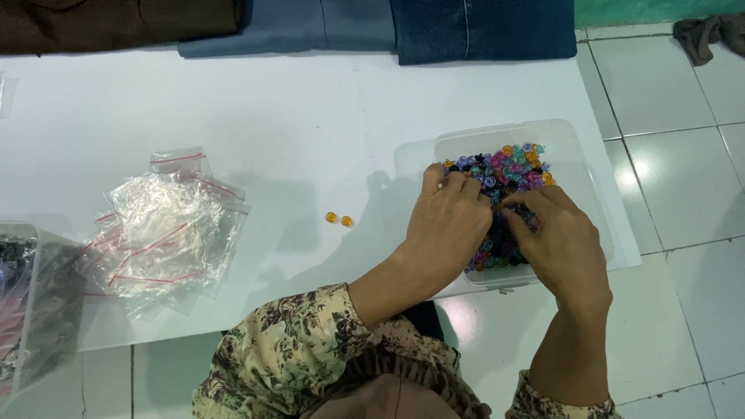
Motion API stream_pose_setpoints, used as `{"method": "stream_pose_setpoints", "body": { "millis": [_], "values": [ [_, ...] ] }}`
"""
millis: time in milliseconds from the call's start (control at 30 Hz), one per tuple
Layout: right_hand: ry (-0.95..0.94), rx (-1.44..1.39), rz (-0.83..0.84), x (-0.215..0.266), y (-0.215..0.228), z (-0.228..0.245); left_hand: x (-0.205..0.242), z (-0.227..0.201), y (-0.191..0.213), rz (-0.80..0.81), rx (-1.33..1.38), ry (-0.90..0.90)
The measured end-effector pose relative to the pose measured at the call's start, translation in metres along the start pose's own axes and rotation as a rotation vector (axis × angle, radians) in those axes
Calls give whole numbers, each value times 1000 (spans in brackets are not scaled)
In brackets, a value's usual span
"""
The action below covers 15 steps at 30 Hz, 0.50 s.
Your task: Sorting small plastic buttons by color and packing them into small zip-lock bags.
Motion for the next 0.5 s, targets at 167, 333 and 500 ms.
{"method": "stream_pose_setpoints", "body": {
  "millis": [167, 333, 500],
  "values": [
    [17, -3, -12, 2, 3, 3, 1, 3, 2, -57, 27, 10],
    [8, 2, -14, 3, 3, 3, 1, 5, -1, 15, 6, 36],
    [16, 21, -42, 3, 4, 4, 0, 7, 28, -130, 61, -2]
  ]
}}
Point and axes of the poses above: each hand's wrist, its own x-axis away from the middle knuckle, its own y-axis out of the back of the hand, z = x × y, the point moved 8 cm from there along -x, towards the middle knuckle, and after that the axes turned 6 degrees about x, right-handed, at the moved point
